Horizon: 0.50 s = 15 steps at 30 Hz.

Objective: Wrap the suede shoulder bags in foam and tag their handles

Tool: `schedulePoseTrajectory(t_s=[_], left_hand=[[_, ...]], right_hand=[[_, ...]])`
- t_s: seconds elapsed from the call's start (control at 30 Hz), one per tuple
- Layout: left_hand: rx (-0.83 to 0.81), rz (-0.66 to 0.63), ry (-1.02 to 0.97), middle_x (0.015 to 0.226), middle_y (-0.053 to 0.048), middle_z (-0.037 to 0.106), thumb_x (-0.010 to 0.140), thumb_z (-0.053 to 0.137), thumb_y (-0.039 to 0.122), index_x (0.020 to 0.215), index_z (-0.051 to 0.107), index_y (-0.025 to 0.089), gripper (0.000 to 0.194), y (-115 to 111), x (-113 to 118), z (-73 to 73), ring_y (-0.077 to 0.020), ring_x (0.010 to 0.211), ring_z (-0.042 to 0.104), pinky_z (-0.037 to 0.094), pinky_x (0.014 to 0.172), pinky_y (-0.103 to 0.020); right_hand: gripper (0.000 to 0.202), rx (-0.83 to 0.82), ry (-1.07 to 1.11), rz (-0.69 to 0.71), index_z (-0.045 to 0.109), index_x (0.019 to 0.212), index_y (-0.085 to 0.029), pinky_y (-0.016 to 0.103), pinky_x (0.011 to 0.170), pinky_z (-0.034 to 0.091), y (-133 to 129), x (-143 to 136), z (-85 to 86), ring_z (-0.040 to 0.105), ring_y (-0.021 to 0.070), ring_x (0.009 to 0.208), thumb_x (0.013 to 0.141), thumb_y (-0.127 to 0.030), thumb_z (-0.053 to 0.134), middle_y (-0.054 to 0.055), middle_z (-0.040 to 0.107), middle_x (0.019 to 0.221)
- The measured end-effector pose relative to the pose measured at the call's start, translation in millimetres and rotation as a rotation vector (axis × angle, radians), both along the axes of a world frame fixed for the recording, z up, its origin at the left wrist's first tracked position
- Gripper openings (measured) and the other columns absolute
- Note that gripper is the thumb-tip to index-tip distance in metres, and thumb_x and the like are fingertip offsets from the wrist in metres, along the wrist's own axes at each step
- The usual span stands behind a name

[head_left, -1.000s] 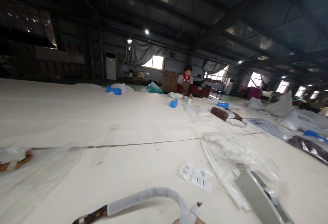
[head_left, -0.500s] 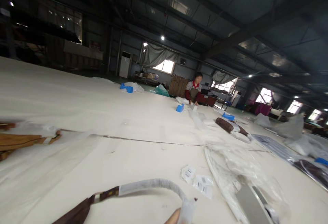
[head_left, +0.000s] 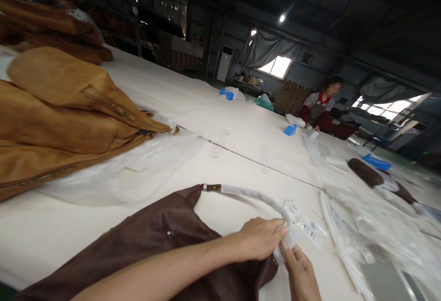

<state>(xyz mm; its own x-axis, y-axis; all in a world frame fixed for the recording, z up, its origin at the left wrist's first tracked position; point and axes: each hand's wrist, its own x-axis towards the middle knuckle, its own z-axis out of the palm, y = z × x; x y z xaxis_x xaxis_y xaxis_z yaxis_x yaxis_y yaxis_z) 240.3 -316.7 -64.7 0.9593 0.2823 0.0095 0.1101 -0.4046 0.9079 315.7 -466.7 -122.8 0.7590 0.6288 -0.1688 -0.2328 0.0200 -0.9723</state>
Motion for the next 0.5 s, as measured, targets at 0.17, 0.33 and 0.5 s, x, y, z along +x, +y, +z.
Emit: schedulePoseTrajectory(t_s=[0.17, 0.33, 0.5], left_hand=[[0.055, 0.195, 0.054, 0.121, -0.009, 0.063, 0.092, 0.061, 0.042, 0.114, 0.063, 0.016, 0.034, 71, -28, 11.4, -0.0261, 0.108, 0.061, 0.051, 0.094, -0.047], [0.048, 0.384, 0.116, 0.123, -0.009, 0.059, 0.092, 0.062, 0.038, 0.122, 0.058, 0.016, 0.038, 124, -73, 15.0, -0.0270, 0.106, 0.061, 0.055, 0.088, -0.046], [-0.014, 0.508, 0.202, 0.120, -0.007, 0.061, 0.092, 0.062, 0.040, 0.119, 0.060, 0.014, 0.037, 147, -100, 14.3, -0.0272, 0.102, 0.062, 0.056, 0.086, -0.044]], right_hand=[[0.048, -0.066, 0.126, 0.007, 0.070, 0.100, -0.017, 0.031, 0.073, 0.053, -2, 2, -5.3, 0.067, 0.0229, 0.080, 0.070, -0.053, 0.078, 0.004, 0.073, 0.086], [0.052, -0.199, 0.012, 0.077, 0.070, 0.093, -0.013, 0.032, 0.074, 0.053, -8, 6, -0.6, 0.066, 0.0235, 0.084, 0.073, -0.062, 0.071, 0.009, 0.072, 0.091], [0.066, -0.456, -0.146, -0.218, 0.059, 0.112, -0.016, 0.029, 0.051, 0.049, -30, -10, 5.2, 0.064, 0.0197, 0.065, 0.076, -0.071, 0.058, 0.006, 0.067, 0.082]])
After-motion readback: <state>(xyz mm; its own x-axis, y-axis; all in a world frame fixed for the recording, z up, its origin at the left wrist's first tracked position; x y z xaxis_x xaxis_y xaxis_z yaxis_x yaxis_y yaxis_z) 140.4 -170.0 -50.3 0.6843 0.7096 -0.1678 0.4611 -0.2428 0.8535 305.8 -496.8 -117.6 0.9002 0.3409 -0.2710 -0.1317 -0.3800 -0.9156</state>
